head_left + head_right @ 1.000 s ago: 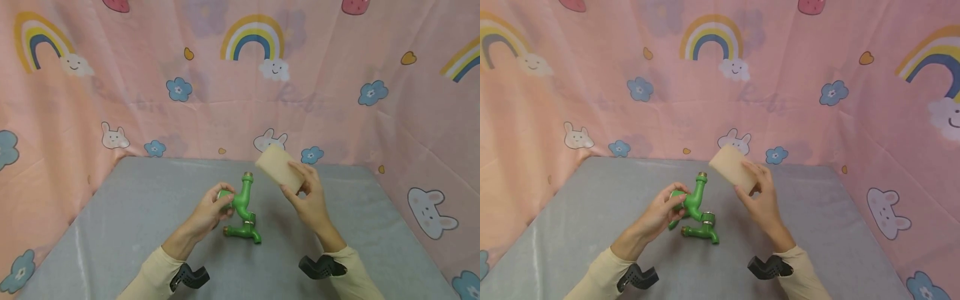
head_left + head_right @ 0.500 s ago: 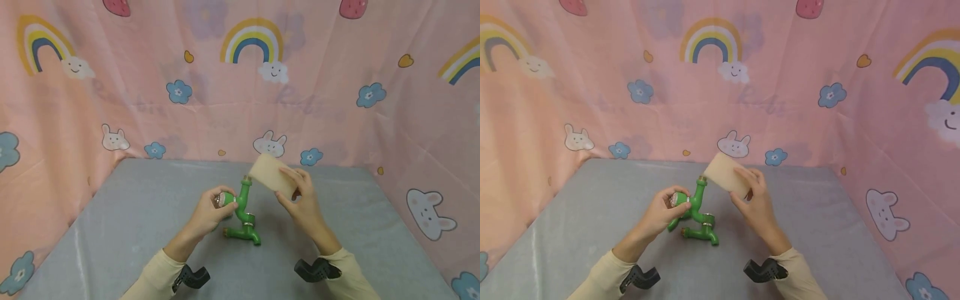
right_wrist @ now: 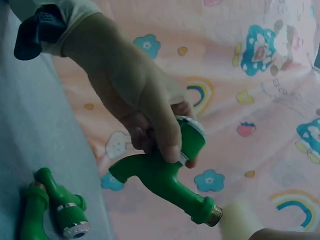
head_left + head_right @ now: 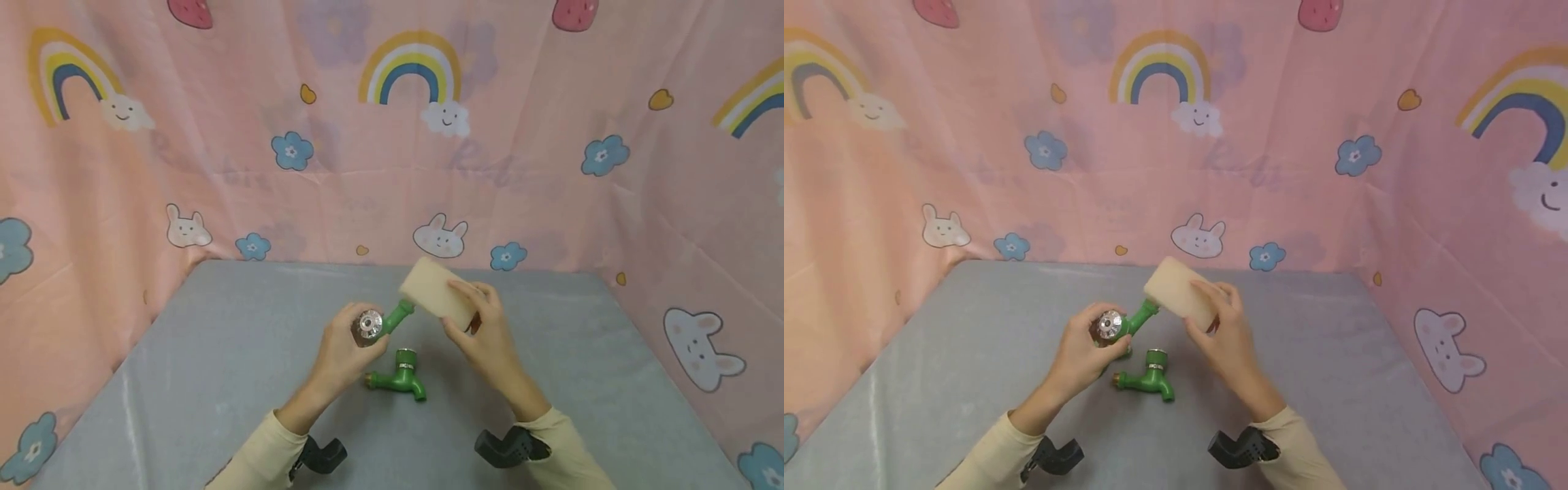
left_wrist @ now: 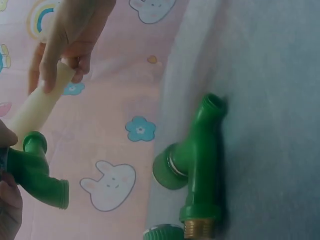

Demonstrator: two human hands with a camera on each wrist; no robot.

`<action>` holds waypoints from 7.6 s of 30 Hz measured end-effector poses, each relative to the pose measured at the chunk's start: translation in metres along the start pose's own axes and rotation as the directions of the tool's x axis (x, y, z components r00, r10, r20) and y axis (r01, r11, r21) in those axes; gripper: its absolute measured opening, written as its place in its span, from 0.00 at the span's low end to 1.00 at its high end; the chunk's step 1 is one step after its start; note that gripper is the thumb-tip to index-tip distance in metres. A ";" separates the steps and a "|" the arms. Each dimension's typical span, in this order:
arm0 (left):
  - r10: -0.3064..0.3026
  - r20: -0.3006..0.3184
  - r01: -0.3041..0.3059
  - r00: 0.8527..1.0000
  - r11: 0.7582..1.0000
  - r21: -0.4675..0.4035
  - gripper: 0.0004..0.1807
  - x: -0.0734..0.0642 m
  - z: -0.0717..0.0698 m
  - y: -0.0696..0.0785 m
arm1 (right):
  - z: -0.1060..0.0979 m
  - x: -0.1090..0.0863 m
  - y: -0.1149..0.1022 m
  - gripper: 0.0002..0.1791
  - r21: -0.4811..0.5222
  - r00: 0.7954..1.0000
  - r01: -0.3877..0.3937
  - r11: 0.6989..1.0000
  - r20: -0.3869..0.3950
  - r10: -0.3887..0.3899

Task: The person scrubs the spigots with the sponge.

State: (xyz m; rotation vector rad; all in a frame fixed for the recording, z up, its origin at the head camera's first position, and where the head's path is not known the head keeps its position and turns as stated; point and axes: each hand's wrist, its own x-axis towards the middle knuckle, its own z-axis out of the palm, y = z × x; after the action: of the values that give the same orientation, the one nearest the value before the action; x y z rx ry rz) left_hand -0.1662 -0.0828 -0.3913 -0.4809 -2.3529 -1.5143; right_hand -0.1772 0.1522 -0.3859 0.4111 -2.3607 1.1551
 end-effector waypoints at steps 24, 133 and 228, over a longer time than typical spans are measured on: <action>0.300 -0.076 -0.236 0.951 0.862 0.450 0.19 -0.002 0.005 -0.005 | -0.010 -0.001 -0.004 0.31 -0.061 0.996 -0.078 0.995 -0.037 0.075; -0.044 -0.105 0.021 0.994 0.977 -0.212 0.25 0.008 -0.009 -0.003 | 0.012 -0.003 0.003 0.34 -0.147 0.999 0.017 0.989 -0.026 -0.021; -0.070 0.598 0.463 0.798 0.706 -0.536 0.16 0.002 -0.006 -0.005 | -0.020 0.003 0.001 0.34 0.349 0.982 0.043 0.936 0.157 -0.103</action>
State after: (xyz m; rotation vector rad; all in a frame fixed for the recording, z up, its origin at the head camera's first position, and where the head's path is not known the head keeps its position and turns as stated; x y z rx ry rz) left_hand -0.1700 -0.0899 -0.3914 -0.8323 -2.2427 -2.7114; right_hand -0.1740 0.1686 -0.3741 0.7400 -2.2606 1.5584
